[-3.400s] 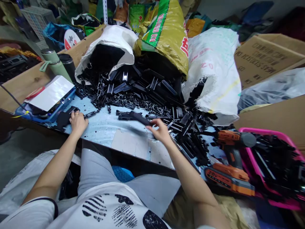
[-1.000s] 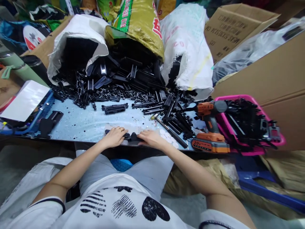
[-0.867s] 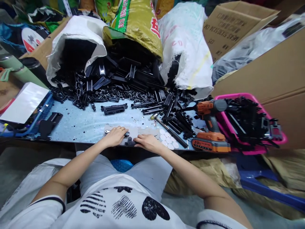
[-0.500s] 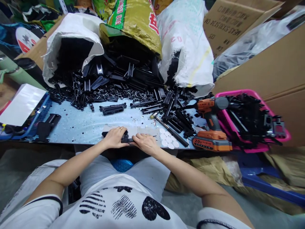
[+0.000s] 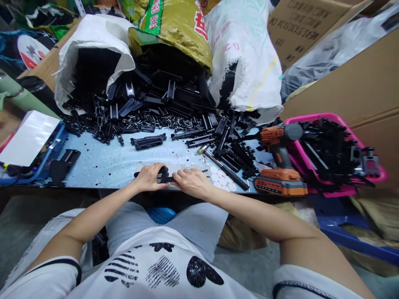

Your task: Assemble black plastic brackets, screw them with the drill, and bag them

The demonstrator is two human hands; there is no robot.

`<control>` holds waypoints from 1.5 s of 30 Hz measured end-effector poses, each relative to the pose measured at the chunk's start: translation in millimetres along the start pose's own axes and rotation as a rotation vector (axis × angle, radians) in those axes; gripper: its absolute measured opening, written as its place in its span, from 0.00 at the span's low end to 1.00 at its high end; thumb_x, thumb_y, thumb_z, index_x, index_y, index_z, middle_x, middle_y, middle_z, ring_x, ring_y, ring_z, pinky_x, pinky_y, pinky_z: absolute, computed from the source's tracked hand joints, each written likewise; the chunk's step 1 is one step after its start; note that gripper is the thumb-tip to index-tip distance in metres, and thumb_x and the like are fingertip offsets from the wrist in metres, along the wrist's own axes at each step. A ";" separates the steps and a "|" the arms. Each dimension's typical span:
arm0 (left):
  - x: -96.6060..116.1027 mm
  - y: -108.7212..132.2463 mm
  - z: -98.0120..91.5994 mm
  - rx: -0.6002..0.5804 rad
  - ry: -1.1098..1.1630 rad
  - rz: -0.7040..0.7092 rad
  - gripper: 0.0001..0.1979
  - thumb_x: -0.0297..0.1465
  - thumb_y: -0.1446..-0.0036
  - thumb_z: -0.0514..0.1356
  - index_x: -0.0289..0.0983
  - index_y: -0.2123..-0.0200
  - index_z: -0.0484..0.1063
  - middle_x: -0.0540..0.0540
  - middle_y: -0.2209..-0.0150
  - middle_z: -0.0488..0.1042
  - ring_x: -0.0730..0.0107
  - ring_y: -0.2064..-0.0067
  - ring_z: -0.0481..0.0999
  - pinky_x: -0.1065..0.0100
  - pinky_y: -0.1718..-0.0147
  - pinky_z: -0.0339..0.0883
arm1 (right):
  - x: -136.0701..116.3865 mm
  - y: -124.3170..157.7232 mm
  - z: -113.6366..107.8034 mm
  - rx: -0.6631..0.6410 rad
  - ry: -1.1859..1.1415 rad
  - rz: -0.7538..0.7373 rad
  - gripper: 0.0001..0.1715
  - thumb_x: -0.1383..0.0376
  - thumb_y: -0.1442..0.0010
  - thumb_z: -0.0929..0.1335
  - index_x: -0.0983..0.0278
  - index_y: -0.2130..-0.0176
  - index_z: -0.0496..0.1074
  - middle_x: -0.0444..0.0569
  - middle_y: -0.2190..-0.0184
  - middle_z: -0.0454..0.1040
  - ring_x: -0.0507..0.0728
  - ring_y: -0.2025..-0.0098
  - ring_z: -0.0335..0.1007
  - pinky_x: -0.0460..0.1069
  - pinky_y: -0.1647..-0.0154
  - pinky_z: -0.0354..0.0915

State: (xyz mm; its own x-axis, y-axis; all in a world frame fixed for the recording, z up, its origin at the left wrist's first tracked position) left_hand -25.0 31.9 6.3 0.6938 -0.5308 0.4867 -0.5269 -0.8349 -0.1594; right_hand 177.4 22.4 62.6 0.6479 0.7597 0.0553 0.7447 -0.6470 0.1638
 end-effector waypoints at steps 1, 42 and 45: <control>-0.3 -0.4 0.4 0.008 -0.004 -0.006 0.32 0.48 0.54 0.63 0.38 0.50 0.61 0.41 0.56 0.72 0.56 0.56 0.74 0.62 0.59 0.67 | 1.5 -1.0 -0.9 -0.003 -0.004 -0.007 0.22 0.54 0.32 0.54 0.66 0.59 0.66 0.54 0.65 0.72 0.56 0.65 0.70 0.47 0.71 0.51; -49.4 -171.7 -13.9 0.053 -0.253 -0.252 0.19 0.23 0.41 0.49 0.35 0.47 0.67 0.39 0.51 0.69 0.59 0.50 0.69 0.62 0.53 0.63 | 43.0 18.0 88.7 0.335 -0.123 0.018 0.23 0.50 0.35 0.59 0.66 0.62 0.71 0.51 0.67 0.72 0.55 0.65 0.65 0.49 0.65 0.56; -62.3 -213.3 -1.4 -0.020 -0.302 -0.210 0.18 0.19 0.45 0.50 0.34 0.54 0.72 0.38 0.54 0.70 0.61 0.52 0.69 0.64 0.55 0.64 | 42.6 20.2 85.5 0.350 -0.220 0.052 0.23 0.50 0.36 0.60 0.65 0.60 0.71 0.52 0.66 0.72 0.56 0.63 0.66 0.50 0.64 0.59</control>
State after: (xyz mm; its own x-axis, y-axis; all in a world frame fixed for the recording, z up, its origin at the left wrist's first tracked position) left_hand 43.5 243.2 11.1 0.9000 -0.3694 0.2312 -0.3646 -0.9289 -0.0647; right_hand 233.8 36.2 -15.9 0.6764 0.7181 -0.1635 0.6950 -0.6959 -0.1808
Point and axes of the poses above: each hand's wrist, its own y-axis away from the middle knuckle, its own z-axis out of the palm, x = y × z, the point moved 1 cm from there along -y, towards the middle knuckle
